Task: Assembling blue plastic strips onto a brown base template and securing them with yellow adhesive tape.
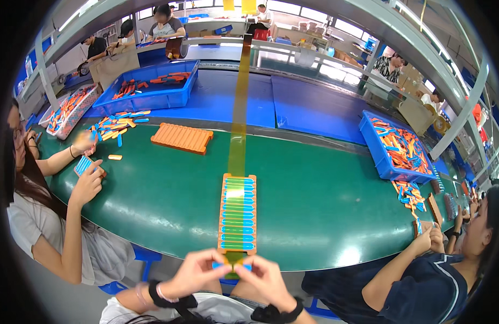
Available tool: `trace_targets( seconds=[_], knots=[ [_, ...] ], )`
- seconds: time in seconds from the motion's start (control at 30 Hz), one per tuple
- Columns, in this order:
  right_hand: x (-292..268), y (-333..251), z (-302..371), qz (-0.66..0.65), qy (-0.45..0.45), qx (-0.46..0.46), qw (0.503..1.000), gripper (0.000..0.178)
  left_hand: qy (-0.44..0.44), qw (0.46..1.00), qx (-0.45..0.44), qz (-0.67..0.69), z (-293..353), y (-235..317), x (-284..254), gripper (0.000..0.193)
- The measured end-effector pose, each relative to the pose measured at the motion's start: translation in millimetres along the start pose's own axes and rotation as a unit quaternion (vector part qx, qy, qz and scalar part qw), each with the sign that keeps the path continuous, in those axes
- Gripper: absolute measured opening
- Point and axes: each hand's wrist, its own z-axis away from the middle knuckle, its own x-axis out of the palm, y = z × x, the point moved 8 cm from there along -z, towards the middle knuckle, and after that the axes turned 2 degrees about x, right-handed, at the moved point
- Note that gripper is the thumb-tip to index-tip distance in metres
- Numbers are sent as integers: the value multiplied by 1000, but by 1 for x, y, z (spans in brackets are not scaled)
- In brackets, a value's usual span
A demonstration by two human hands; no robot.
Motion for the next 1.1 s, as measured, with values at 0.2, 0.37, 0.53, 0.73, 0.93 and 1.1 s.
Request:
trace_targets(
  seconds=[0.2,0.37,0.53,0.73,0.93,1.1],
  knots=[
    [6,11,21,-33,-6,-5,999,8,-78,968,29,-236,15,8,-7,22],
    [-4,14,22,7,81,27,996,8,164,758,186,-604,-10,43,-10,53],
    [-6,6,25,-23,148,2,989,23,142,789,178,-571,-4,26,1,64],
    [-16,7,27,-41,216,11,976,24,143,789,137,-582,13,19,10,64],
    [-18,19,25,-35,215,37,975,25,130,738,165,-641,19,15,13,70],
    [-22,24,27,-46,224,63,971,26,110,769,174,-605,15,24,7,58]
  ],
)
